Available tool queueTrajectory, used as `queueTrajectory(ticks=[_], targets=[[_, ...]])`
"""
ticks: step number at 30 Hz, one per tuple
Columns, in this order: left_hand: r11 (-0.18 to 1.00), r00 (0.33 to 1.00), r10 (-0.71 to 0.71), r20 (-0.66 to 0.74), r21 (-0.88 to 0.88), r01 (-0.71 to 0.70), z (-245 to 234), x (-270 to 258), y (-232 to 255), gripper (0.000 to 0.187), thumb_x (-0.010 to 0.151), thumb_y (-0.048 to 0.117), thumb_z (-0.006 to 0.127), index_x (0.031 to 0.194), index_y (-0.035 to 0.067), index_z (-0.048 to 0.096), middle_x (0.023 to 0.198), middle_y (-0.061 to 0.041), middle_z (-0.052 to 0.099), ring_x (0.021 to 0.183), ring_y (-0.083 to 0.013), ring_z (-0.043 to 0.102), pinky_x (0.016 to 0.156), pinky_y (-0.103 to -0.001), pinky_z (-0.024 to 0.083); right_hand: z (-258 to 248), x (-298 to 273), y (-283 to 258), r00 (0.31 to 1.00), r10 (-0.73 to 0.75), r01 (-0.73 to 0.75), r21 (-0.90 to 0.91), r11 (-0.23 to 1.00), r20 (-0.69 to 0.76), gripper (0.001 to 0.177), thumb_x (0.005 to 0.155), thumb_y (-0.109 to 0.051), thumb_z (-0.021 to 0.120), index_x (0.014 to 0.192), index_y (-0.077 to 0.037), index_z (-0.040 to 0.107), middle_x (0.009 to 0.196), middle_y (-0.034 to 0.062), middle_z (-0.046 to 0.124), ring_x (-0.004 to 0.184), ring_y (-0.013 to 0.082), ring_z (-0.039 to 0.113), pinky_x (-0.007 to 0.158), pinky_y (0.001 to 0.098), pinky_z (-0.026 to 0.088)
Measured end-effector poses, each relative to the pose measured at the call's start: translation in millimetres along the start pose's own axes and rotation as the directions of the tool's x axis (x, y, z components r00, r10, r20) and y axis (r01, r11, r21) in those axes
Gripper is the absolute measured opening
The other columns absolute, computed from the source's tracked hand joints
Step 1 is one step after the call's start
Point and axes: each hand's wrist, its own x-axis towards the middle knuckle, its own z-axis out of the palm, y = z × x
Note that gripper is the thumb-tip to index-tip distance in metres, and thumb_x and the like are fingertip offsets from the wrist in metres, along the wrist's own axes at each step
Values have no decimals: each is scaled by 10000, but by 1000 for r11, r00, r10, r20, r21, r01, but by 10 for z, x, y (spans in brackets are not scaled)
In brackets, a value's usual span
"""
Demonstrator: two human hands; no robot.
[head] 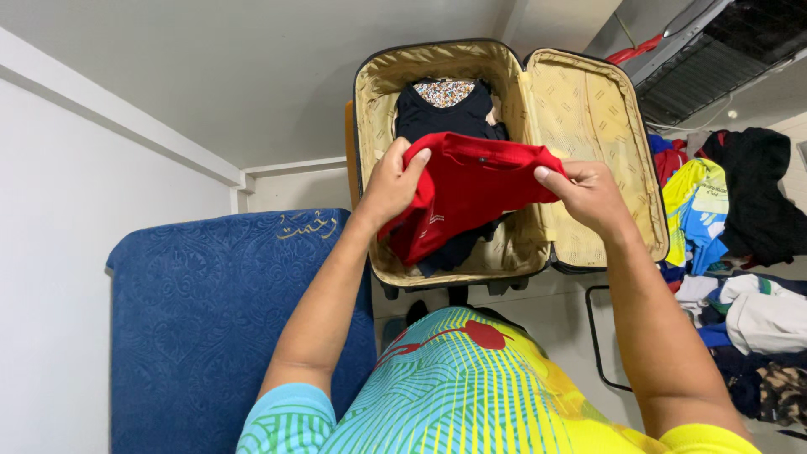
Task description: The person unloads clothes from a suitcase by picking up items one at a time and placing them on a chair.
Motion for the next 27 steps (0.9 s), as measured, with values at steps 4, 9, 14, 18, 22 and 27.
queueTrajectory(ticks=[4,9,14,18,22,27], targets=[[867,966,164,200,-496,-45,373,119,162,212,1135,188,606,1029,28,516,882,-18,511,837,-77,478,705,-311,461,372,115,-73,992,122,-125,180,976,27,264,1046,-204,627,1136,15,743,938,-18,726,850,77,623,761,252,519],[692,939,237,250,-721,18,595,41,508,167,1048,164,554,1190,77,561,1068,38,663,962,-33,610,871,-248,532,755,129,-520,982,118,-168,389,906,149,688,691,-51,776,1319,-142,511,1155,-105,671,1067,3,640,944,215,527],[751,912,232,339,-658,53,634,17,218,182,1161,133,645,1092,-24,585,981,-33,613,932,-82,555,826,-260,508,852,228,-381,986,87,-98,72,993,141,524,791,-78,797,1268,-59,584,1083,-32,687,1000,54,634,909,262,531],[807,958,126,259,-589,53,430,-99,135,313,1100,249,747,1114,-41,631,939,-101,635,825,-147,569,856,-312,531,695,231,-190,994,90,-100,183,978,62,262,994,-132,671,1217,3,696,1034,7,720,942,82,648,871,274,545],[953,944,254,212,-220,-207,398,-276,217,994,646,347,962,1418,16,430,1312,-167,593,1204,-269,590,1006,-396,470,583,149,-365,994,91,-112,484,868,66,290,1062,-170,634,1269,32,649,1103,59,716,959,133,658,871,316,538],[967,914,251,319,-118,-225,692,-393,-15,1031,551,231,993,1404,17,454,1283,-212,637,1176,-299,605,984,-417,472,543,50,-734,1000,12,-9,826,564,3,400,1073,-208,542,1421,-14,508,1369,114,641,1250,231,651,1125,415,510]])
